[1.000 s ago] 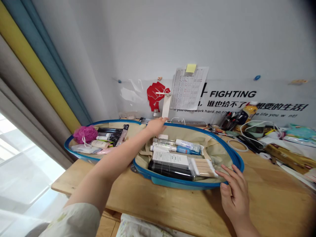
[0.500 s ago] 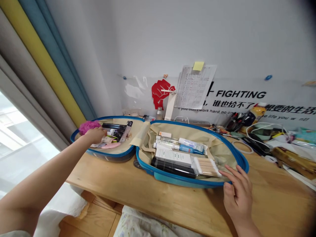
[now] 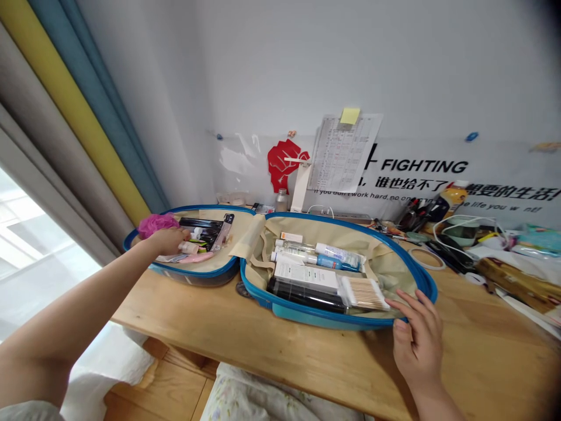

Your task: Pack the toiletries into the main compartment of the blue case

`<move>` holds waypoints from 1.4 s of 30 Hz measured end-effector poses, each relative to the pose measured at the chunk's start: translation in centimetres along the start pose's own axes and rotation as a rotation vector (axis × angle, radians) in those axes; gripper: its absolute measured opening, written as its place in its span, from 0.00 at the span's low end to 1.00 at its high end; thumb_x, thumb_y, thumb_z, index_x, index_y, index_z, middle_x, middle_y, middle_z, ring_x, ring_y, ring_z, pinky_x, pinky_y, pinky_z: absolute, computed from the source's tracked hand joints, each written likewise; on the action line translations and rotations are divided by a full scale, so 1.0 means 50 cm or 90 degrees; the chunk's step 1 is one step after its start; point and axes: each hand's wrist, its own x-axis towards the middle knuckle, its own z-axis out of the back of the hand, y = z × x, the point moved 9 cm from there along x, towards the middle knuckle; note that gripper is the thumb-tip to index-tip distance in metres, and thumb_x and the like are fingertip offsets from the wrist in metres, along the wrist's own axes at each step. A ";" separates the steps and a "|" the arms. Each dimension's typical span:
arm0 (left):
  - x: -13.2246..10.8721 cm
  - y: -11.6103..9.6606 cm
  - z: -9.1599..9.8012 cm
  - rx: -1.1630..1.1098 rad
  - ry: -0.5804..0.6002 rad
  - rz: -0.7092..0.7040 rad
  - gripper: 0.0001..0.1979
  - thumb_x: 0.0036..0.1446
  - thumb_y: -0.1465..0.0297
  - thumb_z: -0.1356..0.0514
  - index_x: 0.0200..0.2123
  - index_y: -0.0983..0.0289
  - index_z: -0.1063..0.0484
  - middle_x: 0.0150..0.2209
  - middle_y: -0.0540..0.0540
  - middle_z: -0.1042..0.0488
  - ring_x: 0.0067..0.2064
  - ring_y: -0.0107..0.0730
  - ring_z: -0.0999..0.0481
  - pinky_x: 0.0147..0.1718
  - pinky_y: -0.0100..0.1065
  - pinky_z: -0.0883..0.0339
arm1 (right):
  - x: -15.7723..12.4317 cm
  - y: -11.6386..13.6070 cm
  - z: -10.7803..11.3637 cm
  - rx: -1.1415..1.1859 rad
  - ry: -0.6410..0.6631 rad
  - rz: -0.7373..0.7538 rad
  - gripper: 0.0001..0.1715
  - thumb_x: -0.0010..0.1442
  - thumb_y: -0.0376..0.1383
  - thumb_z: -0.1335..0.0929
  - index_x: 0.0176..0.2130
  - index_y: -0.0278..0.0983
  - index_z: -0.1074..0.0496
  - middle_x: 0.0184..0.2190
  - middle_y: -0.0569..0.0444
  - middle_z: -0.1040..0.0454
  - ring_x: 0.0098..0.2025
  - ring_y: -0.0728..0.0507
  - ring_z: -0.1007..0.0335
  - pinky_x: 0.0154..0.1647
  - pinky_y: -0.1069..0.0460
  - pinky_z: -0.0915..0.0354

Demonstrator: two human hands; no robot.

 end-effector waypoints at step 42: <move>0.102 -0.569 0.209 -0.157 -0.028 -0.413 0.23 0.64 0.59 0.43 0.58 0.63 0.36 0.53 0.60 0.28 0.49 0.40 0.25 0.49 0.48 0.31 | -0.004 -0.009 0.000 0.014 0.002 -0.028 0.17 0.65 0.42 0.40 0.43 0.39 0.26 0.48 0.45 0.25 0.62 0.33 0.39 0.59 0.32 0.40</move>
